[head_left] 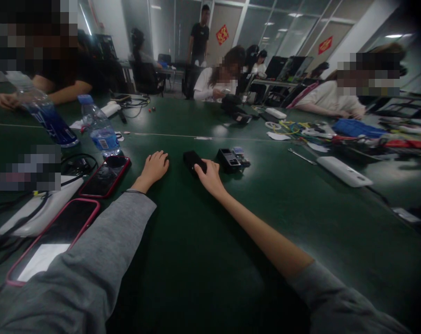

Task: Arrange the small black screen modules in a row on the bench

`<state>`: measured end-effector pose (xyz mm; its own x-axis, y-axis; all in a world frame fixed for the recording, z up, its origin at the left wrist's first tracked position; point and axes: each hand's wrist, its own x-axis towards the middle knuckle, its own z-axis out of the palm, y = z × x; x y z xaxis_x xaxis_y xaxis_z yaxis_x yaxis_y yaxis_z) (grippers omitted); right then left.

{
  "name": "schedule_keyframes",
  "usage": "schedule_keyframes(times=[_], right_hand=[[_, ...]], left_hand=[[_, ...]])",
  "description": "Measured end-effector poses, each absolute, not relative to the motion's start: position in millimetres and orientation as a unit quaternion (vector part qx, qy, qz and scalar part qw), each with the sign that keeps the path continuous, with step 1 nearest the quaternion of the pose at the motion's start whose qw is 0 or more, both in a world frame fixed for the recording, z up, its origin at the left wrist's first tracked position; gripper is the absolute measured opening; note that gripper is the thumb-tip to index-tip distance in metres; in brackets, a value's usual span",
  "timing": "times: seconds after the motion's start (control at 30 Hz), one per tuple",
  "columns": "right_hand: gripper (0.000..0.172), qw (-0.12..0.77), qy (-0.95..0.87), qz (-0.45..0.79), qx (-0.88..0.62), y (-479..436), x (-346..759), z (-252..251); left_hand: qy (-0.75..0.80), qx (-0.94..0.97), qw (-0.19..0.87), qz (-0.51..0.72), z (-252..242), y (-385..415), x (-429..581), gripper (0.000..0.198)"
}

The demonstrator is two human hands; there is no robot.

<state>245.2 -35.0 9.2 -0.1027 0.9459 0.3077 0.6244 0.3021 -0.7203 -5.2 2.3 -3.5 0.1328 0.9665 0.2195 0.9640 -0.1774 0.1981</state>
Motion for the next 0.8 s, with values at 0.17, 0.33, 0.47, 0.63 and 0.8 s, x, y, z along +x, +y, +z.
schedule_keyframes(times=[0.17, 0.33, 0.47, 0.63, 0.8], right_hand=[[0.074, 0.397, -0.742, 0.134, -0.523, -38.3, 242.7, 9.0], [0.053, 0.396, -0.748, 0.149, -0.512, -43.6, 243.6, 15.5], [0.05, 0.434, -0.702, 0.209, -0.524, -36.6, 246.5, 12.4], [0.048, 0.47, -0.616, 0.307, -0.553, -26.8, 248.6, 4.3], [0.046, 0.433, -0.621, 0.245, -0.606, -30.0, 248.5, 12.3]], left_hand=[[0.641, 0.752, 0.0, 0.153, -6.5, 4.3, -6.4, 0.053], [0.638, 0.753, -0.003, 0.161, -8.2, 4.5, -7.5, 0.052], [0.638, 0.754, 0.0, 0.158, -7.1, 4.6, -7.5, 0.053], [0.639, 0.755, -0.012, 0.146, -6.3, 5.6, -6.8, 0.05], [0.64, 0.755, -0.017, 0.142, -6.2, 5.4, -6.5, 0.05]])
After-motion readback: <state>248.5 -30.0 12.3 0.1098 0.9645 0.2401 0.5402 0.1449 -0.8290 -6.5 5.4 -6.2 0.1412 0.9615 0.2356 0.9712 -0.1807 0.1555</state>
